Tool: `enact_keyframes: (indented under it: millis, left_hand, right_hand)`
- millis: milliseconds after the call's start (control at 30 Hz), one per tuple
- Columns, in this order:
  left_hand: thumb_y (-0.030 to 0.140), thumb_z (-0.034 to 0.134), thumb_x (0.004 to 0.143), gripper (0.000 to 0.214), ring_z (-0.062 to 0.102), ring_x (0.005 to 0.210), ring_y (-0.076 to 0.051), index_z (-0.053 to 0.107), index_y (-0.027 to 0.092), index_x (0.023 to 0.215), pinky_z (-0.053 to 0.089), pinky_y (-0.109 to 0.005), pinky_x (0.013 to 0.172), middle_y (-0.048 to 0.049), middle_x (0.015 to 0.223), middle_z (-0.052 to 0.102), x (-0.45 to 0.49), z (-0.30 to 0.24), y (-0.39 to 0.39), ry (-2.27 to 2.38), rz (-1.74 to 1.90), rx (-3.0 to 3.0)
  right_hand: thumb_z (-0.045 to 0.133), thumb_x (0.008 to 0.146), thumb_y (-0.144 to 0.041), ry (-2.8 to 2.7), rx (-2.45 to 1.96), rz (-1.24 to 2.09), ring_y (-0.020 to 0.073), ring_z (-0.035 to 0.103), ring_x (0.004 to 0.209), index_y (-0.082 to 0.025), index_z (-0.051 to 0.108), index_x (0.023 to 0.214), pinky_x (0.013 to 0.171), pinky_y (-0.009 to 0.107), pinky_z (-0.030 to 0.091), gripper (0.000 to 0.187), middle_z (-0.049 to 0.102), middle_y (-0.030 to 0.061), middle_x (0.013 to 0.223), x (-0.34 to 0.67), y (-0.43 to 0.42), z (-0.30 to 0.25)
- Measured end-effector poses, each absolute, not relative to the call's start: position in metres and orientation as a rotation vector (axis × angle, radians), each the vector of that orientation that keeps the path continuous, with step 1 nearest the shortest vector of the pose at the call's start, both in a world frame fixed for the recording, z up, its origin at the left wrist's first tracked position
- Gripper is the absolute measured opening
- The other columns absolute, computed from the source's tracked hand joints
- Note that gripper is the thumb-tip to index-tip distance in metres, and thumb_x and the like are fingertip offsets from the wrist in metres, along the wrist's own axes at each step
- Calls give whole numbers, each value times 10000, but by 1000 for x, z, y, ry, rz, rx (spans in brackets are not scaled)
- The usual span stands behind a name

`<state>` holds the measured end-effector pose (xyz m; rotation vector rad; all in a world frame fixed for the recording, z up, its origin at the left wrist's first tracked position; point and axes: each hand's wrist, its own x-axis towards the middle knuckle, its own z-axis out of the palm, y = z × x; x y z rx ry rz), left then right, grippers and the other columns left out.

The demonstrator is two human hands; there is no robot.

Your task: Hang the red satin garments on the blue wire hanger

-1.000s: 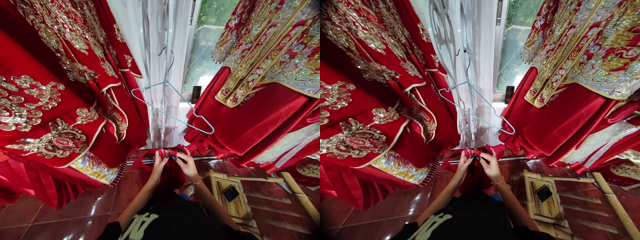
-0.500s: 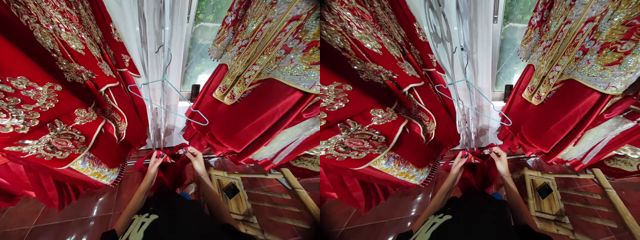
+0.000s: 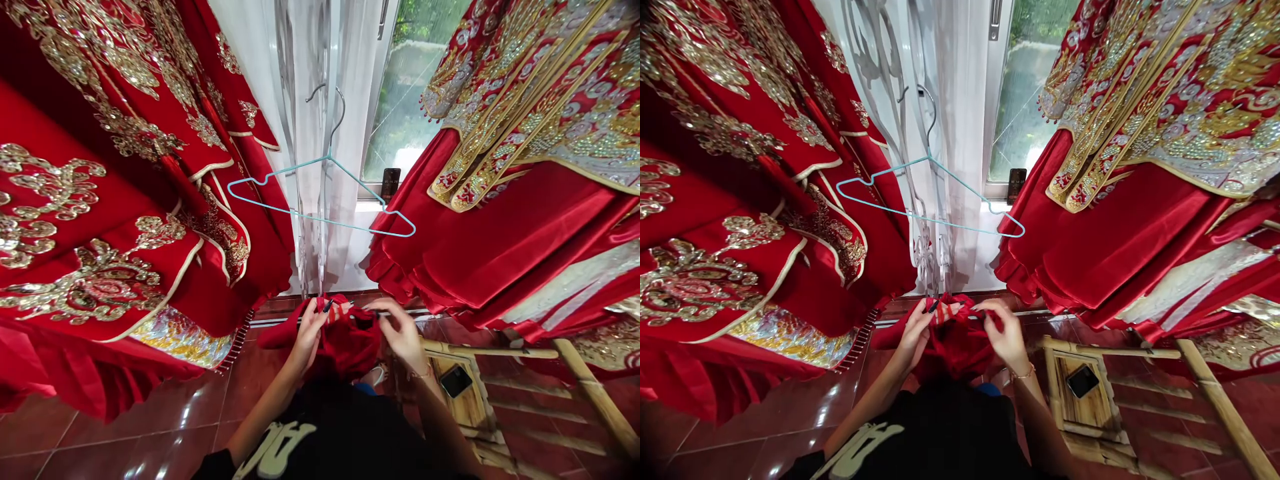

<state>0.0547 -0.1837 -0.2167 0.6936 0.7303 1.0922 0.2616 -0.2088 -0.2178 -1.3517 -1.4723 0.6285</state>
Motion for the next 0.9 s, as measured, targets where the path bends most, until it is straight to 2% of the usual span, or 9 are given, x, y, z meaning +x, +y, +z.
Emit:
enact_keyframes:
  millis: [100,200,267,367,433,567,667,767,900]
  left_hand:
    - [508,796,766,466,707,1140,-332,653,196,1081,496,-475,1065,-107,1012,792,57,-215,-183,708,1100,741]
    - [518,783,790,476,709,1130,-318,652,181,1101,474,-473,1085,-114,1060,782,54,-218,-180,709,1099,822]
    - [519,787,788,465,702,1140,-307,646,180,1075,447,-467,1113,-111,1104,771,51,-221,-178,728,1107,846]
    - [524,800,770,461,691,1161,-296,632,195,1045,409,-465,1146,-94,1123,764,48,-227,-175,771,1128,818]
    - [527,797,771,466,684,1176,-295,626,202,1058,401,-468,1151,-90,1120,764,46,-228,-176,778,1135,802]
    - [494,777,807,409,658,1228,-302,614,199,1040,400,-477,1148,-106,1116,769,44,-223,-178,719,1169,808]
    - [509,772,811,419,651,1240,-304,604,200,1038,395,-484,1148,-114,1126,767,41,-220,-178,689,1146,818]
    - [537,791,785,455,672,1197,-298,603,204,1032,402,-471,1137,-101,1115,766,38,-218,-177,716,1102,845]
    - [554,807,758,478,671,1186,-297,611,198,1011,431,-443,1110,-100,1097,762,37,-216,-175,743,1077,868]
  right_hand:
    - [641,822,-263,-1505,-1230,956,228,671,1101,-238,717,1081,1031,395,502,271,741,67,1138,232,-209,-230]
    - [709,780,-296,-1417,-1165,1086,228,658,1134,-246,674,1153,1041,400,504,378,726,55,1180,207,-203,-244]
    - [691,796,-294,-1362,-1123,1062,215,664,1073,-247,669,1066,1005,388,520,275,728,41,1091,198,-198,-248]
    - [681,791,-261,-1297,-1196,802,225,624,1060,-242,638,921,1029,418,480,139,688,49,1018,190,-193,-249]
    - [709,761,-259,-1260,-1241,697,228,602,1044,-242,604,928,1023,427,468,198,655,50,1006,186,-191,-249]
    - [701,786,-334,-1153,-1164,849,188,607,909,-253,533,940,922,367,512,241,609,13,926,182,-189,-255]
    - [677,818,-395,-1207,-1163,922,211,597,1000,-249,604,931,995,392,481,199,613,39,993,181,-189,-259]
    - [692,794,-403,-1344,-1245,876,268,535,1142,-246,696,910,1101,466,395,195,590,71,1109,181,-189,-260]
    - [689,766,-377,-1374,-1320,851,287,504,1172,-245,705,955,1113,481,377,232,550,86,1168,178,-190,-262]
